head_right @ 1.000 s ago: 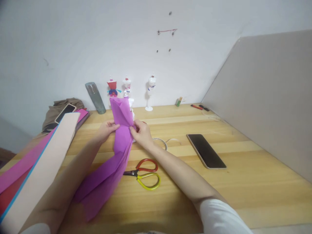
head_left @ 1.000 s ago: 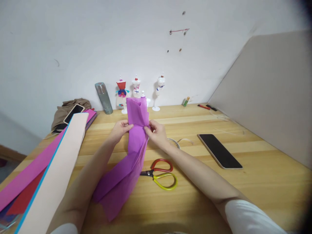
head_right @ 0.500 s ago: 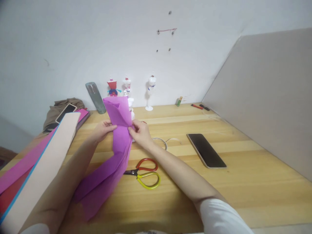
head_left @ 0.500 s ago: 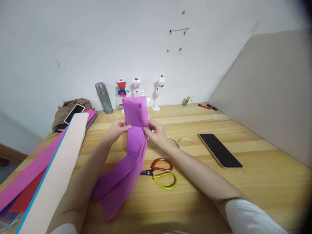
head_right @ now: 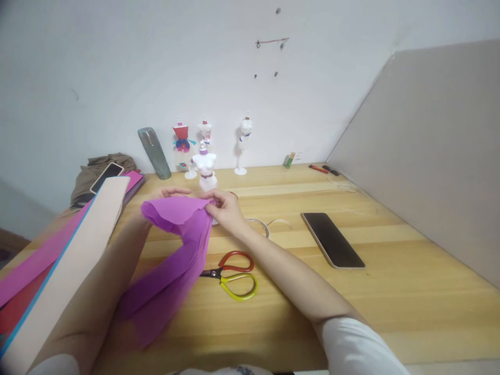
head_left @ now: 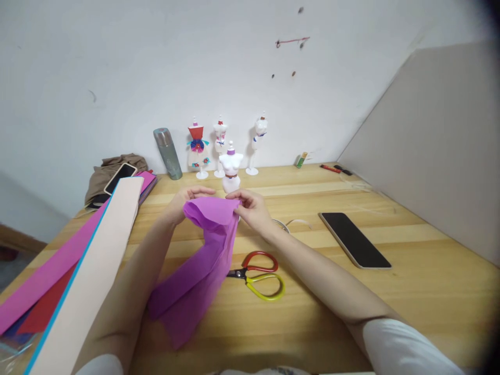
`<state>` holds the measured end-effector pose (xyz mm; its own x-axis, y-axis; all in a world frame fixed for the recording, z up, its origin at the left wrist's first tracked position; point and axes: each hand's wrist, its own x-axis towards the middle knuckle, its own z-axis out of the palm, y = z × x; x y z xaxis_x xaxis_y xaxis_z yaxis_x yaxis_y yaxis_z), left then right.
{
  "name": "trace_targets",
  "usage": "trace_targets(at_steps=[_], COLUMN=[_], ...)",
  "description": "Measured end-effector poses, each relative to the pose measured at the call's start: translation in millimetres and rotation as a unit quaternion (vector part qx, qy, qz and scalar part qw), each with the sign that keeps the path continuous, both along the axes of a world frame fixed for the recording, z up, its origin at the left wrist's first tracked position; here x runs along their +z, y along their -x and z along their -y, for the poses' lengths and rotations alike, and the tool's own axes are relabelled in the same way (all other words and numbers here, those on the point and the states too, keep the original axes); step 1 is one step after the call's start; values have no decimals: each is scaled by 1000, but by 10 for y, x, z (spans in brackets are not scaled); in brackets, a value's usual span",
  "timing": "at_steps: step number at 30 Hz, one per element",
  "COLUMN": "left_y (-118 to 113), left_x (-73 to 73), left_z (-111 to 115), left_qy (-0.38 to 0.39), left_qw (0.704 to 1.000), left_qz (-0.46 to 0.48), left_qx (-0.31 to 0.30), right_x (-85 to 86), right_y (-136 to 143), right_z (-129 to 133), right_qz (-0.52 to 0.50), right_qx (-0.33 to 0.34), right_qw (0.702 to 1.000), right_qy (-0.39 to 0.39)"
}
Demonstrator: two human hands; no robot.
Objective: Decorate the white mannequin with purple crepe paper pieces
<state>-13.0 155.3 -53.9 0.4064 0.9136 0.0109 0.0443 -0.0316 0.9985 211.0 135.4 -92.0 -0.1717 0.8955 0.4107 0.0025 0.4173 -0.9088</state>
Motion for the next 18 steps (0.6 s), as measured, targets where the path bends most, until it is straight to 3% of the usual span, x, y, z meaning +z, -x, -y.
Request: trace_targets(at_steps=[6, 14, 18], left_y=[-24, 14, 19], left_x=[135, -47, -55], left_z=[137, 47, 51], left_qy=[16, -59, -67], left_qw=[1000, 996, 995], left_qz=[17, 58, 52], left_qx=[-10, 39, 47], right_x=[38, 93, 153], right_y=[1, -62, -130], right_z=[42, 112, 101], right_qz=[-27, -54, -26], right_qx=[12, 48, 78], right_qw=[999, 997, 994], right_qy=[-23, -18, -68])
